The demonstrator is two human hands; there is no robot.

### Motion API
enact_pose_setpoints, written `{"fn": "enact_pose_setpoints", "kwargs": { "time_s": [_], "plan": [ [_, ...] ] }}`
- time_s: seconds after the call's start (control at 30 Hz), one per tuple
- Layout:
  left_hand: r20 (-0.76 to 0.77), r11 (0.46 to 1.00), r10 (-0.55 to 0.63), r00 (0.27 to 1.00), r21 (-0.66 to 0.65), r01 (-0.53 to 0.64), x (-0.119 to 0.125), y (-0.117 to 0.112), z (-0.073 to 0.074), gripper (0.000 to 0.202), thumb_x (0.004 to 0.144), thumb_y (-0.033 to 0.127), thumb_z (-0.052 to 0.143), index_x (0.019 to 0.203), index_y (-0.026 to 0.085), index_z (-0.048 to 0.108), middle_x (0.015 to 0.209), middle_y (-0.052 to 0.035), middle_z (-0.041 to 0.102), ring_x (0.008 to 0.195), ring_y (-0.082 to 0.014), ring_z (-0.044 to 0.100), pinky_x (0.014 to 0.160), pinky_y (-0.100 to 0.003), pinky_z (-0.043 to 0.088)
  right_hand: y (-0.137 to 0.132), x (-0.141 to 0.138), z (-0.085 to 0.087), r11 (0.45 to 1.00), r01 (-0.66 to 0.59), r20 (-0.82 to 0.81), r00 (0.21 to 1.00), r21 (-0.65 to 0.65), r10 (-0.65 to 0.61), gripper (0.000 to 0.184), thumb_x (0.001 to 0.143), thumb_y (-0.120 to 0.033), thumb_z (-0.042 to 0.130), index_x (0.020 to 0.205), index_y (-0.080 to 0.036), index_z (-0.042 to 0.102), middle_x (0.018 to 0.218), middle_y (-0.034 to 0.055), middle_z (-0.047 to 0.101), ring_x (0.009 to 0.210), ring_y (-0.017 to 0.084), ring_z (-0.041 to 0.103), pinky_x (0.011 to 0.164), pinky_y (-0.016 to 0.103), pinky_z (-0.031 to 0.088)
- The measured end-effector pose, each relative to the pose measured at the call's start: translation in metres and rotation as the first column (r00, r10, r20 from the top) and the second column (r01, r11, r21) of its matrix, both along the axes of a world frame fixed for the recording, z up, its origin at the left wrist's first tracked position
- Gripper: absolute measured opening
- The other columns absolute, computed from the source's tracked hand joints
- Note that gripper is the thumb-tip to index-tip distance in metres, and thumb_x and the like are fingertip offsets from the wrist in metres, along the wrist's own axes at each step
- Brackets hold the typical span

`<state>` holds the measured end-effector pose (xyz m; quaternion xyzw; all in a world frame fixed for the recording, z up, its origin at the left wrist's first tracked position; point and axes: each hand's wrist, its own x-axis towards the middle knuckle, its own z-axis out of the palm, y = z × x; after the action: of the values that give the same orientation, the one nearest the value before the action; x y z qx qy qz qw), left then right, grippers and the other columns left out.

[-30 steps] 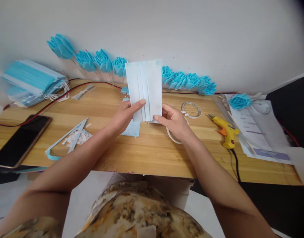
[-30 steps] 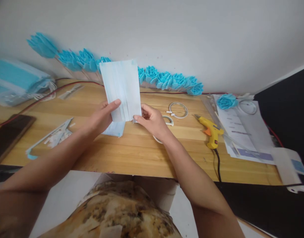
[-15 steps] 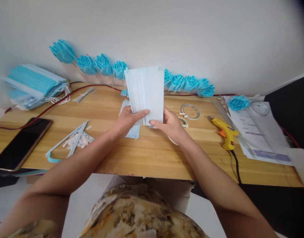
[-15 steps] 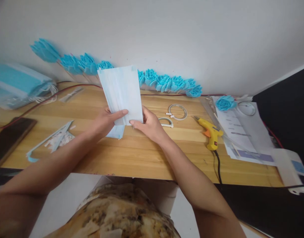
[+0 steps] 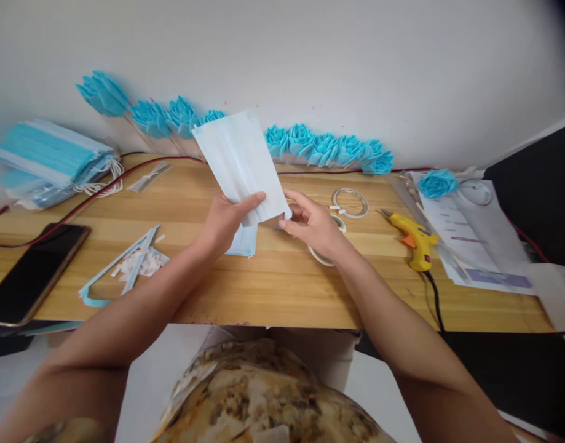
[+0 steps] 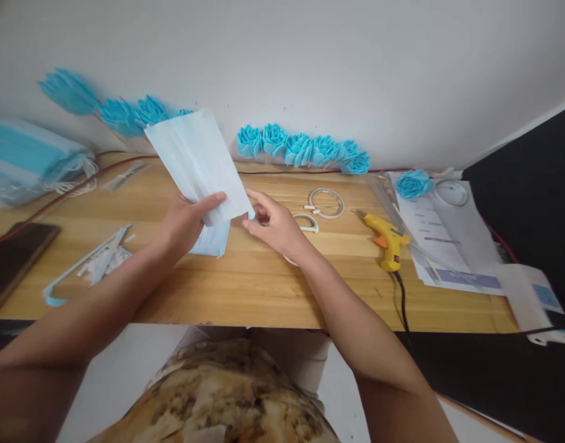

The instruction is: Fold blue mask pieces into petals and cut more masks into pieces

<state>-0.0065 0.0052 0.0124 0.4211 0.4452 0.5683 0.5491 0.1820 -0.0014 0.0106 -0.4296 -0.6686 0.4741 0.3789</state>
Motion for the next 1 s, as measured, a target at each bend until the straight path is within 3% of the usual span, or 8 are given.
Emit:
{"fn": "enact_pose_setpoints", "kwargs": {
  "time_s": [0.17,0.3,0.37,0.47,0.57,0.7,0.87,1.0],
  "plan": [
    [0.023,0.998,0.042,0.999,0.037,-0.043,-0.005,0.006,-0.001,0.045,0.066,0.041,0.088,0.098,0.014,0.074,0.107,-0.0115,0.077,0.104,-0.0298,0.071,0.085,-0.036,0.058,0.008,0.008,-0.005,0.997,0.011,0.046,0.999,0.075,-0.015,0.059,0.084,-0.035,0.069,0.141,-0.025,0.057,0.095,0.0019,0.073,0.082,0.018,0.066,0.077,0.034,0.053],
    [0.017,0.996,0.092,0.996,0.008,-0.092,-0.007,0.011,-0.002,0.038,0.066,0.041,0.087,0.087,0.014,0.072,0.084,-0.0064,0.074,0.073,-0.0196,0.068,0.056,-0.027,0.051,0.008,0.026,0.011,0.963,0.033,0.28,0.954,0.268,-0.111,0.047,0.092,-0.036,0.062,0.136,-0.023,0.061,0.115,0.0069,0.075,0.102,0.023,0.07,0.09,0.04,0.053],
    [0.001,0.996,0.093,0.996,0.004,-0.093,-0.008,0.013,-0.003,0.034,0.066,0.041,0.085,0.082,0.015,0.07,0.075,-0.0039,0.07,0.061,-0.0154,0.061,0.047,-0.025,0.044,0.001,0.036,0.024,0.931,0.005,0.504,0.84,0.364,-0.202,0.037,0.096,-0.031,0.054,0.13,-0.023,0.066,0.109,0.0083,0.076,0.099,0.026,0.071,0.087,0.042,0.053],
    [0.003,0.996,0.085,0.996,0.025,-0.085,-0.008,0.013,-0.002,0.03,0.067,0.037,0.084,0.08,0.015,0.068,0.072,-0.0025,0.068,0.058,-0.0134,0.057,0.046,-0.025,0.042,-0.017,0.047,0.034,0.937,-0.141,0.824,0.529,0.32,-0.202,0.031,0.096,-0.023,0.053,0.121,-0.02,0.071,0.099,0.0119,0.076,0.09,0.03,0.072,0.078,0.042,0.053],
    [0.028,0.996,0.078,0.997,0.03,-0.079,-0.008,0.013,0.0,0.028,0.066,0.033,0.084,0.078,0.015,0.068,0.07,-0.0017,0.067,0.056,-0.0125,0.056,0.046,-0.024,0.041,-0.033,0.052,0.027,0.931,-0.263,0.922,0.358,0.252,-0.149,0.033,0.096,-0.017,0.052,0.125,-0.016,0.067,0.112,0.0171,0.073,0.103,0.032,0.07,0.084,0.043,0.054],
    [0.011,0.998,0.059,0.998,0.032,-0.059,-0.009,0.012,0.001,0.025,0.066,0.031,0.084,0.077,0.016,0.068,0.069,-0.0025,0.067,0.057,-0.0139,0.059,0.046,-0.025,0.041,-0.037,0.055,0.009,0.899,-0.316,0.909,0.377,0.305,-0.175,0.043,0.094,-0.013,0.05,0.136,-0.015,0.058,0.127,0.0185,0.067,0.12,0.03,0.062,0.096,0.042,0.052],
    [-0.025,0.998,0.015,1.0,0.058,-0.014,-0.012,0.014,-0.001,0.021,0.074,0.033,0.078,0.077,0.015,0.069,0.067,-0.0056,0.07,0.058,-0.0159,0.063,0.047,-0.026,0.041,-0.024,0.063,0.013,0.919,-0.265,0.905,0.388,0.292,-0.176,0.045,0.089,-0.017,0.053,0.133,-0.018,0.061,0.114,0.0166,0.07,0.102,0.031,0.067,0.084,0.041,0.052],
    [0.014,0.997,-0.01,1.0,0.073,0.009,-0.013,0.015,0.002,0.019,0.075,0.032,0.077,0.077,0.014,0.07,0.068,-0.0065,0.071,0.06,-0.0164,0.064,0.049,-0.026,0.044,-0.019,0.085,0.027,0.966,-0.006,0.71,0.679,0.257,-0.184,0.047,0.082,-0.032,0.068,0.128,-0.022,0.062,0.11,0.0114,0.072,0.098,0.029,0.068,0.083,0.041,0.054]
  ]
}}
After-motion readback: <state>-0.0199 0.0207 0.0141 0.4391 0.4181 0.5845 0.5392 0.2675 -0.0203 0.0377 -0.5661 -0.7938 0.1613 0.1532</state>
